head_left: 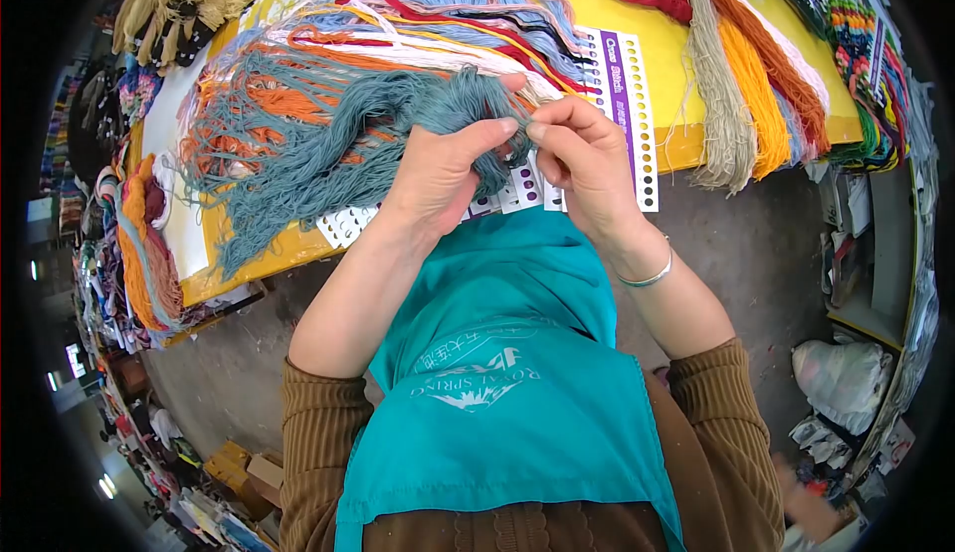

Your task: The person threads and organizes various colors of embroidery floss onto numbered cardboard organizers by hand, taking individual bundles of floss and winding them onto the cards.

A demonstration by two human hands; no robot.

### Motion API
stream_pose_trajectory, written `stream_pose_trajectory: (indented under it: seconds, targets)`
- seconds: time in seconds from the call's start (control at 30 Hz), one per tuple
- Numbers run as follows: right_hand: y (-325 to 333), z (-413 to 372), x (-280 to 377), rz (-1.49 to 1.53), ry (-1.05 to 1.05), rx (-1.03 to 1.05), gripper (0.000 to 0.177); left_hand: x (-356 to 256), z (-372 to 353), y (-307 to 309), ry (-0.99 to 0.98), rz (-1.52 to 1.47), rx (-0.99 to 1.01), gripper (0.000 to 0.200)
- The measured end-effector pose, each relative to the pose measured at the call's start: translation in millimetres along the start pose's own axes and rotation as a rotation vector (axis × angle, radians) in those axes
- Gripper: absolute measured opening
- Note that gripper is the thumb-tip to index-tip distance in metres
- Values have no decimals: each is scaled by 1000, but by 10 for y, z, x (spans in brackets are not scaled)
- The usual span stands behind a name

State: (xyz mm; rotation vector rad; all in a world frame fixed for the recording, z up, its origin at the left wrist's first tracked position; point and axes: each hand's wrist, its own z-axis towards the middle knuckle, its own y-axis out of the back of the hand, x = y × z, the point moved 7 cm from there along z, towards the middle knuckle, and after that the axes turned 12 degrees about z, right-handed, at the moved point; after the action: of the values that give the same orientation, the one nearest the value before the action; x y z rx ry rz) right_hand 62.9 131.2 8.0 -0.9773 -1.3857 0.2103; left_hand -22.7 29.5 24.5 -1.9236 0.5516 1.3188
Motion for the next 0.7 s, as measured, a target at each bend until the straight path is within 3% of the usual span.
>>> stream_pose_trajectory:
  seconds: [0.2,0.4,0.5,0.7]
  targets:
    - [14,-1,27,29,-7,-18,2,2,9,-3,20,-97,-11,35]
    - [-22,0,62,58,-1,-10,2,-25,19,-39,37,-194,116,50]
    - [-11,4,42,-4,11,0,2,-112,11,-49,-15,-6,40,52]
    - [-30,5,24,-5,7,32,3,-89,17,-46,-43,39,57,53]
